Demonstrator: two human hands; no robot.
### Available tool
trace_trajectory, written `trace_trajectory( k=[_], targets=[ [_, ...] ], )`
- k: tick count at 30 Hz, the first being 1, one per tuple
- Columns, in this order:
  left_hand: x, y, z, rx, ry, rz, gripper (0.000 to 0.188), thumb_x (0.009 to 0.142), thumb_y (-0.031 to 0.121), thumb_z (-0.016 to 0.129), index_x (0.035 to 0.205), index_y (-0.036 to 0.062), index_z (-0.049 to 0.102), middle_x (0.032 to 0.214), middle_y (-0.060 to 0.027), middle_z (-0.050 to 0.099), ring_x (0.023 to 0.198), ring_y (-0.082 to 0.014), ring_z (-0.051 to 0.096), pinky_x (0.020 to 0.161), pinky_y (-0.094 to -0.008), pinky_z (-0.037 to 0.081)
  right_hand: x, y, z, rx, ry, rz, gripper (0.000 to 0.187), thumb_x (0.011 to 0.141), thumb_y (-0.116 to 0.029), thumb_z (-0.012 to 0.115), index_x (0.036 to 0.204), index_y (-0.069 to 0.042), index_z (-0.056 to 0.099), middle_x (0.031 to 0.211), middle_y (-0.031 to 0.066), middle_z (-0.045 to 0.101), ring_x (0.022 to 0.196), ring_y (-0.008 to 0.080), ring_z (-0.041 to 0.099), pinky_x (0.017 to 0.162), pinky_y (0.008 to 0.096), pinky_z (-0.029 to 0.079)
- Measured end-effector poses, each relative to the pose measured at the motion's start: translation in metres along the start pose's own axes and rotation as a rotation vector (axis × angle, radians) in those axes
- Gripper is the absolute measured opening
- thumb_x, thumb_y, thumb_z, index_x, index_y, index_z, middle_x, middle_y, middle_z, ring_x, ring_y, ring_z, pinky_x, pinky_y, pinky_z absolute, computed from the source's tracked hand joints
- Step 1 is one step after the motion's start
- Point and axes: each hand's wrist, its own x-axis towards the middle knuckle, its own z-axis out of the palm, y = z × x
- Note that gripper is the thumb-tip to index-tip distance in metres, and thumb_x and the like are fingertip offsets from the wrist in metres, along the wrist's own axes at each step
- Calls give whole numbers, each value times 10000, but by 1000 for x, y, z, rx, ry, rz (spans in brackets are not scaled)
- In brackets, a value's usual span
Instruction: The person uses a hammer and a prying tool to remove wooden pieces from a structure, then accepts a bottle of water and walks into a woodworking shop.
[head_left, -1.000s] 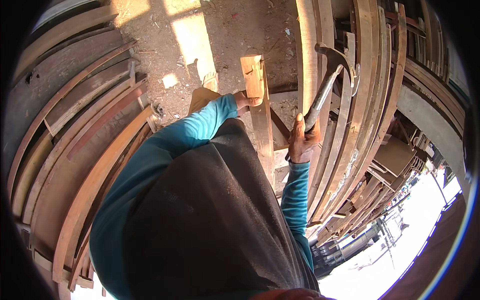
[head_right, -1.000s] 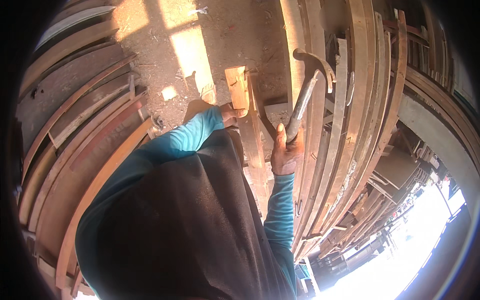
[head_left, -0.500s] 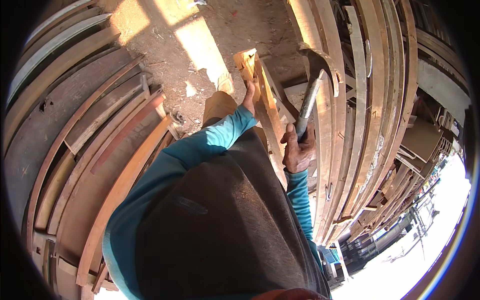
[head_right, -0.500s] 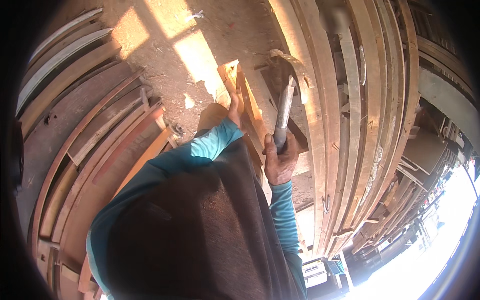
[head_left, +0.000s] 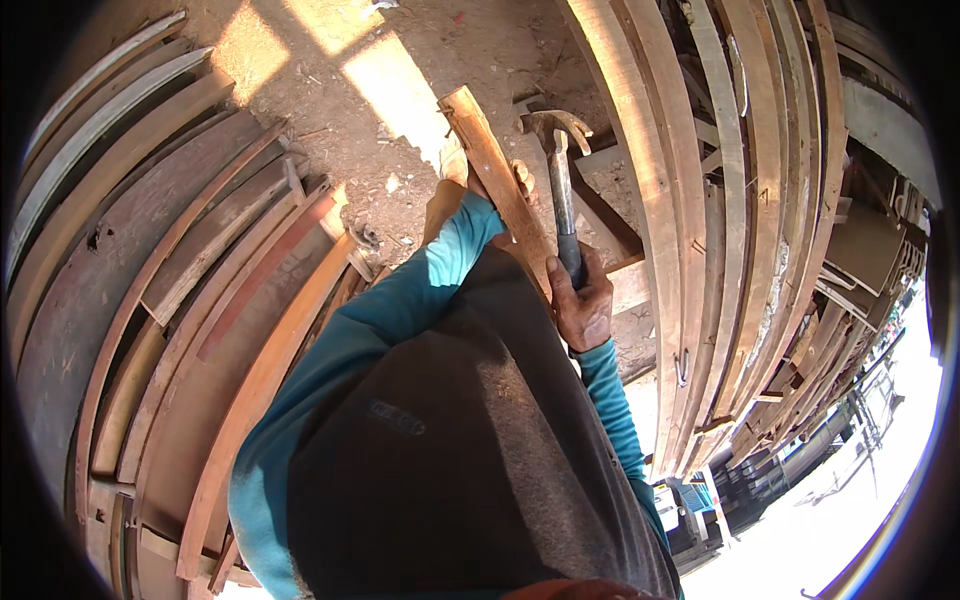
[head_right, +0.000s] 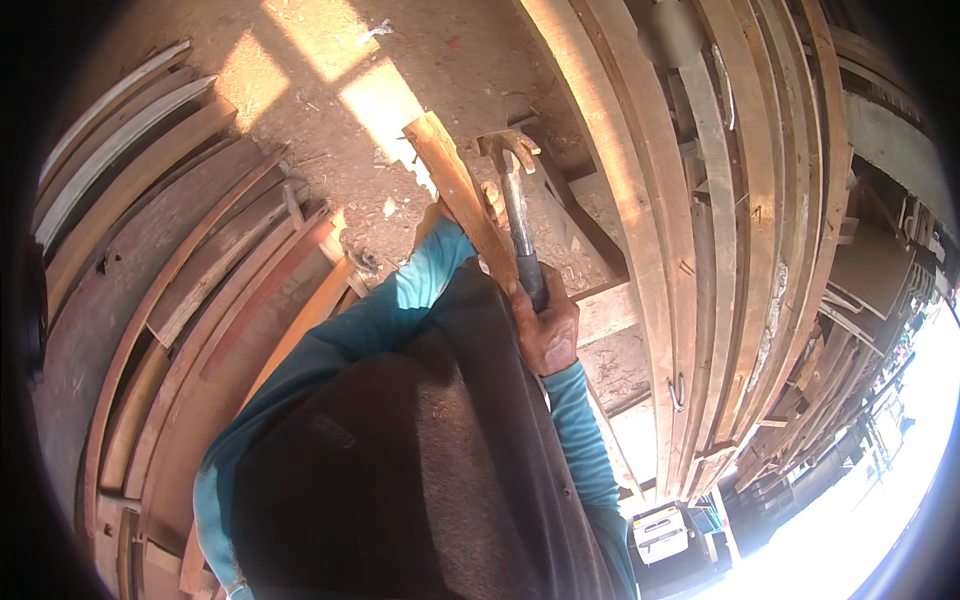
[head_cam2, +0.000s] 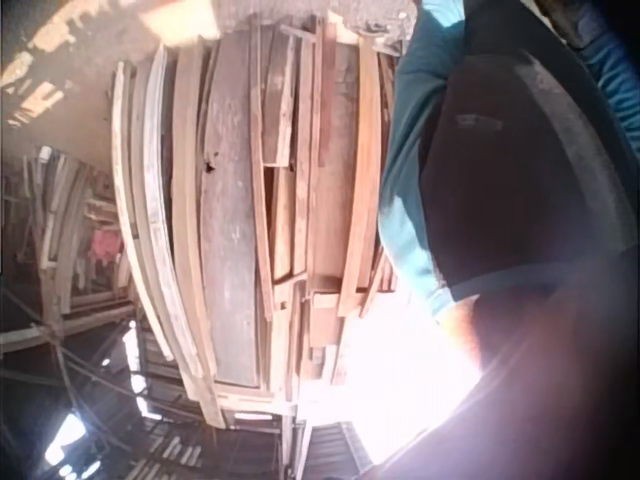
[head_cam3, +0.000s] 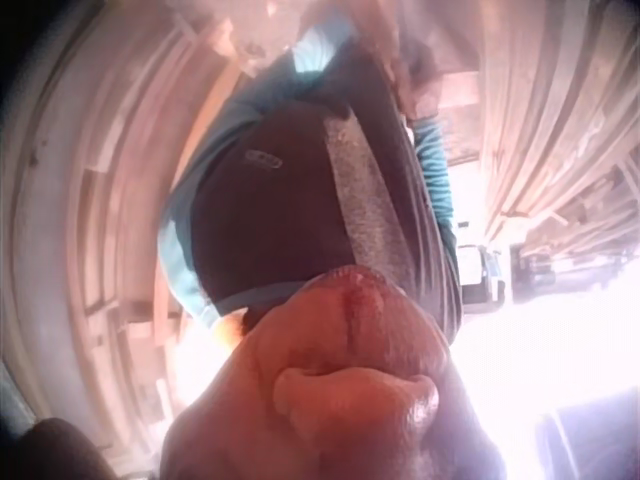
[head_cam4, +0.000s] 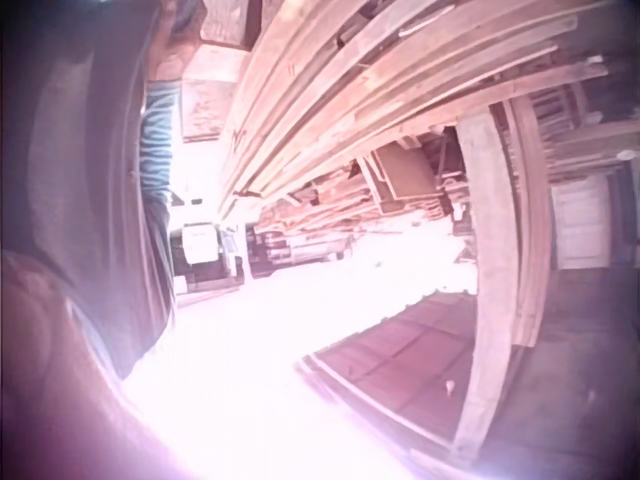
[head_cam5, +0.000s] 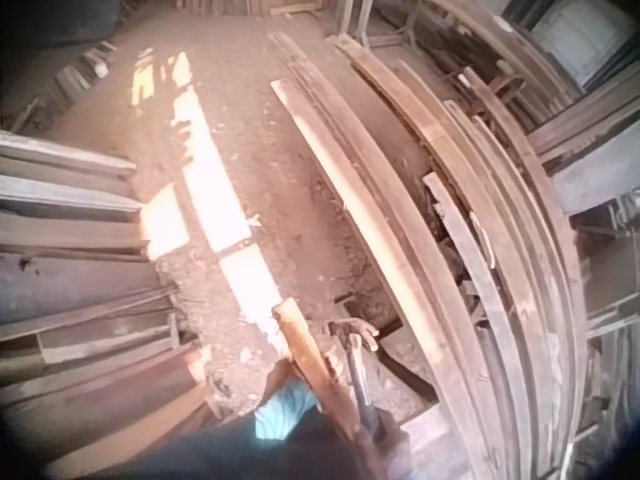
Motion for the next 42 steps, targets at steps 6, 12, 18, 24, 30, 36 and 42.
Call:
trace_trajectory(
  k=[6,12,18,24,30,36,42],
  targets=[
    [-3,-3,4,-29,-59,119,980,693,1003,240,829,103,605,689,-134,589,643,-332,598,578,-468,499,21,-20,-1,88,-40,-128,312,932,-251,665,1060,20,579,666,92,572,569,176,567,549,323,464],
    [-3,-9,13,142,147,289,995,743,970,208,921,75,607,807,-143,611,743,-316,615,661,-458,514,17,-33,38,539,88,-75,242,961,-229,644,963,-26,513,656,16,532,523,66,479,460,247,386],
    [-8,-23,50,412,576,489,1044,816,912,203,1131,4,609,1026,-185,647,905,-325,638,812,-428,514,28,-28,53,298,-128,-51,264,968,-238,641,955,-26,485,652,26,523,521,97,480,468,275,395],
    [-19,-37,81,668,767,655,1097,885,847,214,1327,-107,529,1252,-235,629,1095,-318,627,961,-366,474,36,-27,30,651,170,28,273,997,-240,591,886,-67,409,613,12,443,428,71,391,363,254,333],
    [-26,-36,91,823,636,599,1077,888,842,118,1256,-61,574,1044,-220,674,948,-304,634,819,-425,503,37,-43,64,38,-294,-236,268,966,-262,655,900,-26,547,658,-13,500,553,82,461,489,272,366],
    [-11,-23,65,934,744,494,1101,896,829,103,1235,-113,561,1150,-246,640,1043,-336,603,984,-387,439,17,-52,45,301,-149,-182,272,933,-223,704,987,-13,539,710,6,532,617,87,513,569,252,429],
    [-7,-39,59,855,747,751,1095,918,795,62,1283,-123,534,1208,-281,631,1141,-355,594,1001,-394,434,60,-49,13,614,147,59,299,978,-260,601,844,-67,417,609,8,433,428,79,415,354,272,360]
  ],
)
